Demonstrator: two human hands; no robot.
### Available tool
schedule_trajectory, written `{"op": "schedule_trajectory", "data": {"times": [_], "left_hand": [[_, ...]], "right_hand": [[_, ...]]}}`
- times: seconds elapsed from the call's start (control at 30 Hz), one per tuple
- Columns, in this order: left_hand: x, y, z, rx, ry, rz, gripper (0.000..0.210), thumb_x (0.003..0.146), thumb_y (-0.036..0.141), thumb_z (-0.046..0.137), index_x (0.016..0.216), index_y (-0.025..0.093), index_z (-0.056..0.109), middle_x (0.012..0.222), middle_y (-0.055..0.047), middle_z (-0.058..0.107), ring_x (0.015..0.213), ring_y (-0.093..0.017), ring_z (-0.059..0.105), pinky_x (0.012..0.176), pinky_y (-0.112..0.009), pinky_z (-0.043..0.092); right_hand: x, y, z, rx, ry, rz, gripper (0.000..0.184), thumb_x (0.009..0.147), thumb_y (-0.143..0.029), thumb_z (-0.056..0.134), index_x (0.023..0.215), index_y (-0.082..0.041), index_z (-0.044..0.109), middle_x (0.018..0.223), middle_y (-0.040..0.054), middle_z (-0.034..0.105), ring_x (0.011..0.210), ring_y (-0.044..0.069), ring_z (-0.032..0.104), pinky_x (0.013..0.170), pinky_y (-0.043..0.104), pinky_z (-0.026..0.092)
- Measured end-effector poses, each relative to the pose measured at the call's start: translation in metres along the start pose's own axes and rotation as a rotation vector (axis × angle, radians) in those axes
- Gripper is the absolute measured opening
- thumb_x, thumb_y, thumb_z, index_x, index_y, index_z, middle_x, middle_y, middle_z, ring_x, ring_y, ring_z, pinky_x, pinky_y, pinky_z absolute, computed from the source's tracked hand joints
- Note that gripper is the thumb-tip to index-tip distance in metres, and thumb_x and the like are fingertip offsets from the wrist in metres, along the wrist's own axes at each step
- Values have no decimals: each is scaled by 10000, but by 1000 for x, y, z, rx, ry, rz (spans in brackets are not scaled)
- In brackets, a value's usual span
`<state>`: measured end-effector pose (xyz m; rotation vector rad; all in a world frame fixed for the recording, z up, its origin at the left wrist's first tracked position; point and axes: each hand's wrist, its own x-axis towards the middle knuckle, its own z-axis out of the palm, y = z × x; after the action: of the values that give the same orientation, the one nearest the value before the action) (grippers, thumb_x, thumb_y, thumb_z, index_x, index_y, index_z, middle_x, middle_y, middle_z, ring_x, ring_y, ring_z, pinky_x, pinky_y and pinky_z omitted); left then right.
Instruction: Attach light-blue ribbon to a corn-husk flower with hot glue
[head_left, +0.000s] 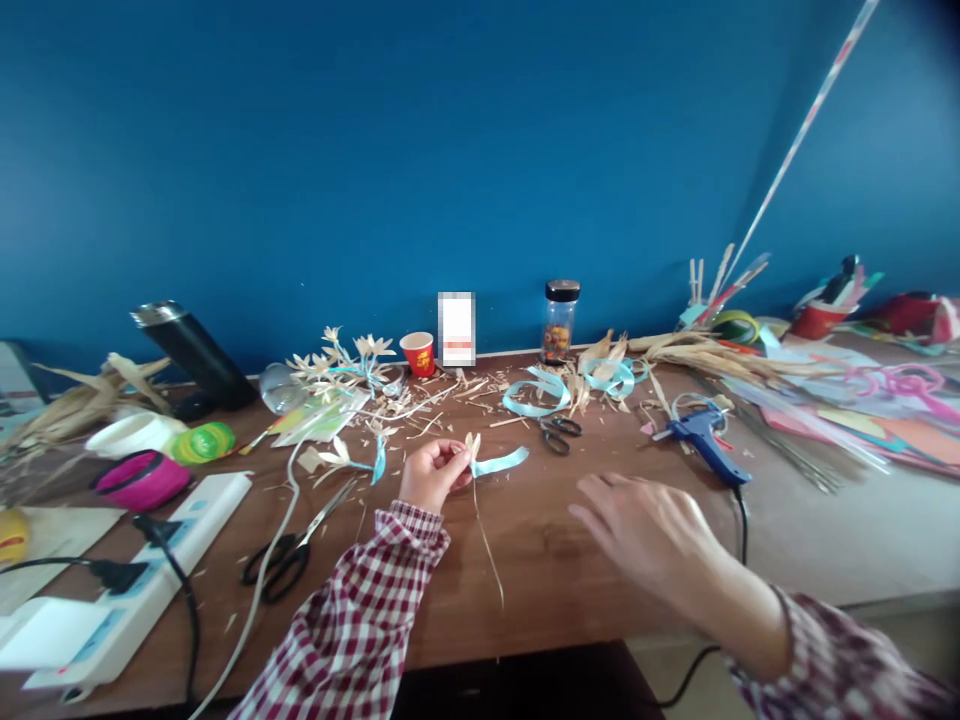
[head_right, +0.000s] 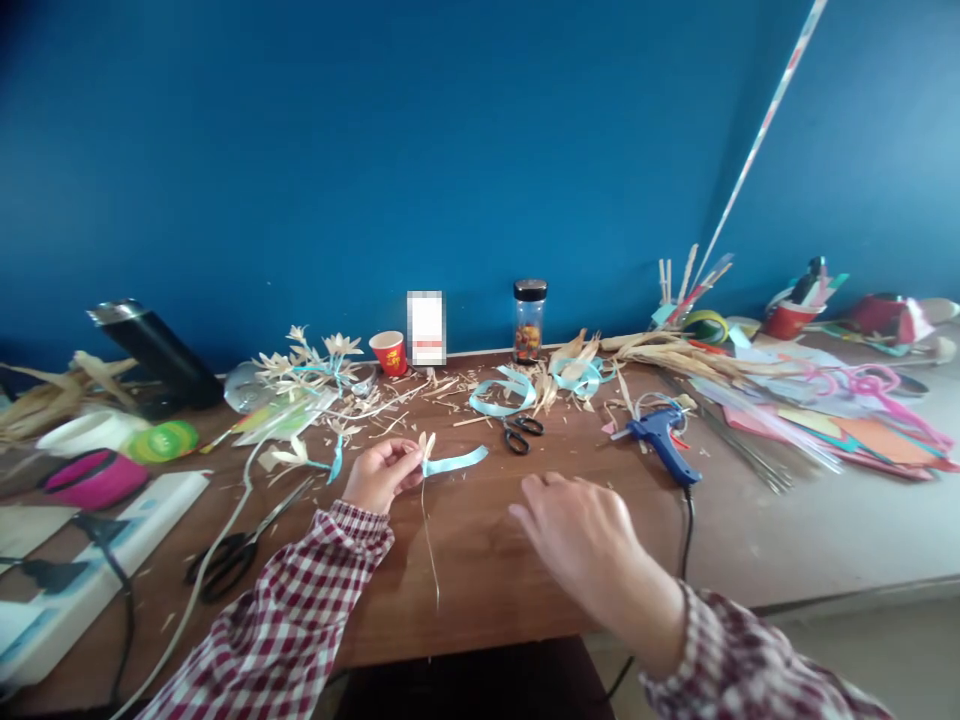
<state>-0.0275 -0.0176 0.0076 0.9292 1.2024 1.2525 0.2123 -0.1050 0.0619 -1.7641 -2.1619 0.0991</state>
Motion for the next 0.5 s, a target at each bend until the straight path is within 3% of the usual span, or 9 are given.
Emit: {"op": "schedule_trajectory", "data": {"times": [0.07,0.13,0.17,0.2,0.3,0.4,0.5], "left_hand": [[1,3,-2,-81,-18,-41,332,495,299,802,704,154,588,607,30,635,539,-86,596,534,-209,523],[2,5,-4,-148,-42,-63,343,488,293,810,698,156,576,636,18,654,540,-83,595,520,-198,511],[3,5,-5,-174,-53,-66,345,491,292,810,701,157,572,660,10,666,542,-84,595,511,-193,505],[4,5,-6,-192,-64,-66,346,497,291,809,708,156,570,685,3,676,547,-85,597,503,-190,500],[5,3,-7,-208,-85,-57,332,524,281,801,731,152,576,711,-7,683,567,-93,603,499,-187,497],[4,0,-6,-218,-98,-60,298,544,256,792,717,144,577,698,-8,675,596,-102,610,514,-193,506],[2,1,-2,-221,-120,-73,255,577,215,771,738,136,589,712,-17,669,614,-114,618,535,-216,524]], "right_hand": [[11,-26,8,139,-17,-10,283,820,-407,540,616,-215,580,597,52,612,548,174,576,518,265,372],[27,-38,23,531,-161,-50,403,851,-481,477,576,-206,580,545,40,610,538,159,577,525,258,400],[35,-41,32,779,-290,6,428,854,-511,456,601,-198,602,566,45,635,525,151,583,504,250,415],[43,-42,41,1024,-387,154,455,853,-548,426,659,-187,624,615,60,665,511,150,589,467,247,426],[60,-45,65,1583,-542,453,416,836,-531,482,826,-152,651,831,102,704,677,154,655,582,257,511],[65,-51,80,1835,-445,512,235,778,-381,640,840,-155,637,863,79,701,785,150,662,713,262,524],[64,-57,87,1875,-325,501,169,721,-283,708,820,-169,632,844,48,697,772,139,658,700,244,524]]}}
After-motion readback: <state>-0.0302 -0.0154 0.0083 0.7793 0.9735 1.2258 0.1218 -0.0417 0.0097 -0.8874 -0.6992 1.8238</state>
